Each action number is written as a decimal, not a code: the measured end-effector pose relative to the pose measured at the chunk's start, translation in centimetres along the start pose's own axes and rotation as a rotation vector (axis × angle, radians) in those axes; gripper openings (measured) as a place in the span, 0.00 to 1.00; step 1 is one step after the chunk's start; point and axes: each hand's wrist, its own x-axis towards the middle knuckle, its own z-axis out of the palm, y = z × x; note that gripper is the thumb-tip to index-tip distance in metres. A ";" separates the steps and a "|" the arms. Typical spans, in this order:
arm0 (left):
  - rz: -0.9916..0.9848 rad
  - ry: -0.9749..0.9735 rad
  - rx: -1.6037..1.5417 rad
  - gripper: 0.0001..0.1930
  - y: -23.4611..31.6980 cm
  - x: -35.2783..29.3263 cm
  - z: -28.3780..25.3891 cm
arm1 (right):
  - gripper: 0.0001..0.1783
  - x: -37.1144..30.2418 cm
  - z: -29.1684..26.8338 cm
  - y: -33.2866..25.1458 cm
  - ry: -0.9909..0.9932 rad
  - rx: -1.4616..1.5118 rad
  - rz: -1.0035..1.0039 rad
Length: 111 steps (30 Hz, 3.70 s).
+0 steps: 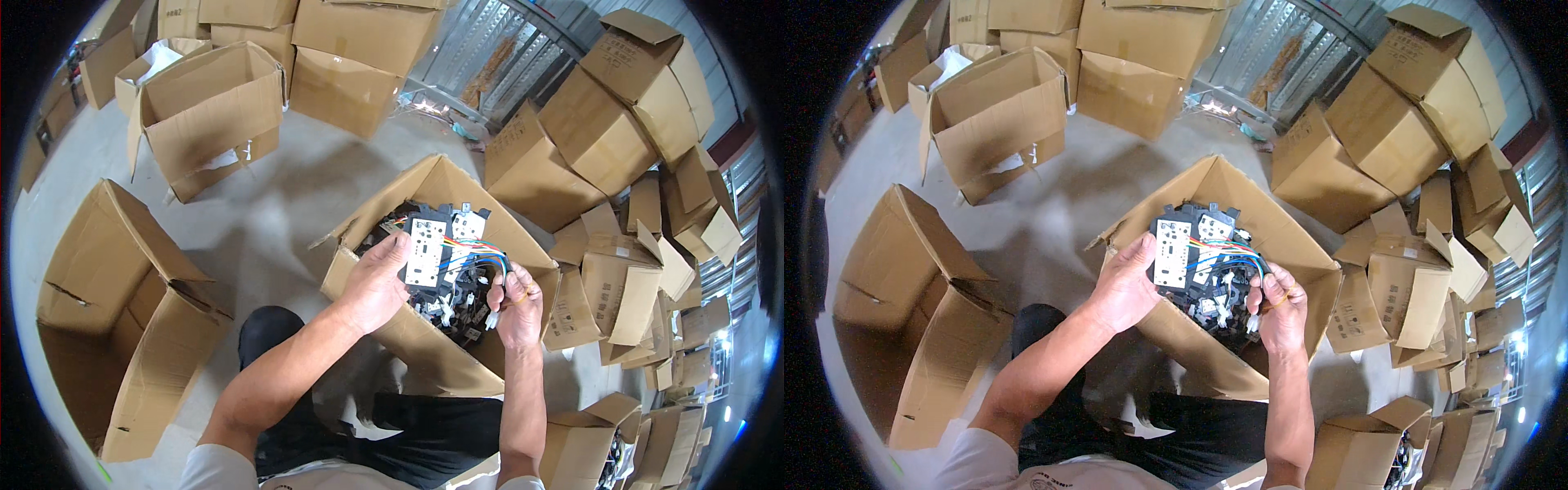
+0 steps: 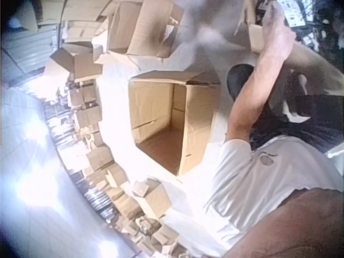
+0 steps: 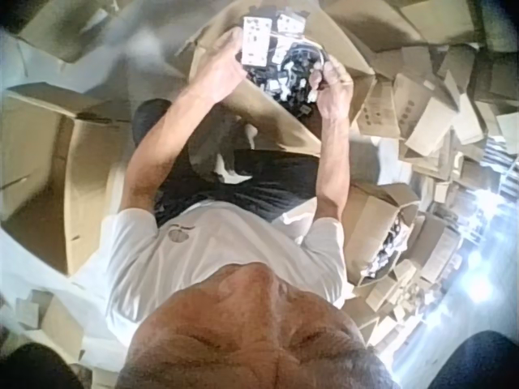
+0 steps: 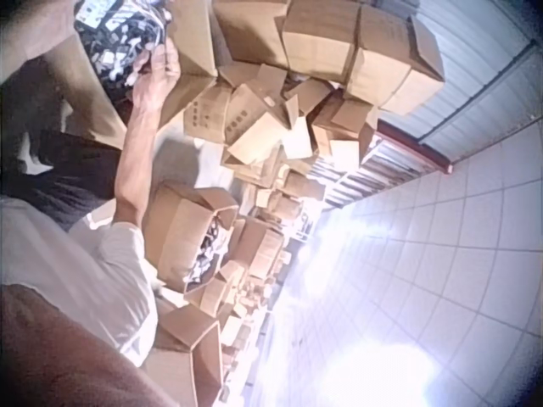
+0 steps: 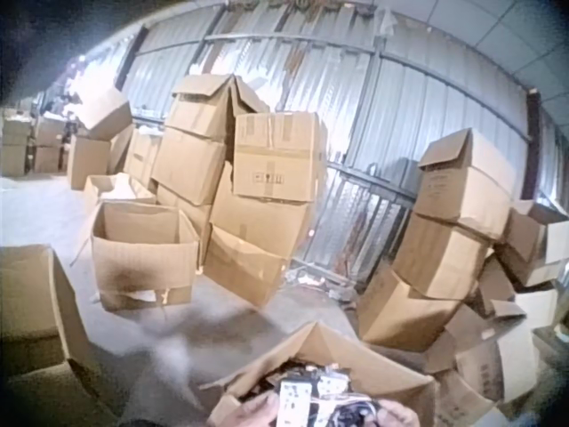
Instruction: The person bundles electronic wire harnesses by picking them from a cardboard box, gathering them together, securing each group with a rubber band, and placing the bundles into another box.
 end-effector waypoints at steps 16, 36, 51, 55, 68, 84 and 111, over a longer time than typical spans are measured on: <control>-0.001 -0.012 -0.018 0.16 0.3 -0.3 0.4 | 0.15 0.1 -0.4 0.4 -0.034 -0.057 0.039; -0.047 -0.051 1.209 0.12 3.4 -0.2 -0.2 | 0.49 0.1 0.2 -1.2 -0.288 -0.100 0.257; 0.059 0.171 0.797 0.23 1.9 0.0 0.0 | 0.17 -0.3 6.7 2.2 0.142 0.111 0.044; 0.008 0.148 0.680 0.12 0.9 -0.3 0.6 | 0.18 -1.6 8.5 3.8 0.131 0.032 0.050; 0.114 0.085 0.824 0.12 1.9 0.0 -0.5 | 0.07 -1.4 6.1 3.7 0.151 -0.205 0.128; 0.139 0.058 0.951 0.14 3.2 0.0 -0.2 | 0.08 -2.6 6.7 4.3 0.141 -0.275 0.166; 0.116 0.091 0.974 0.13 3.5 -0.3 0.6 | 0.09 -2.9 7.2 3.8 0.127 -0.314 0.209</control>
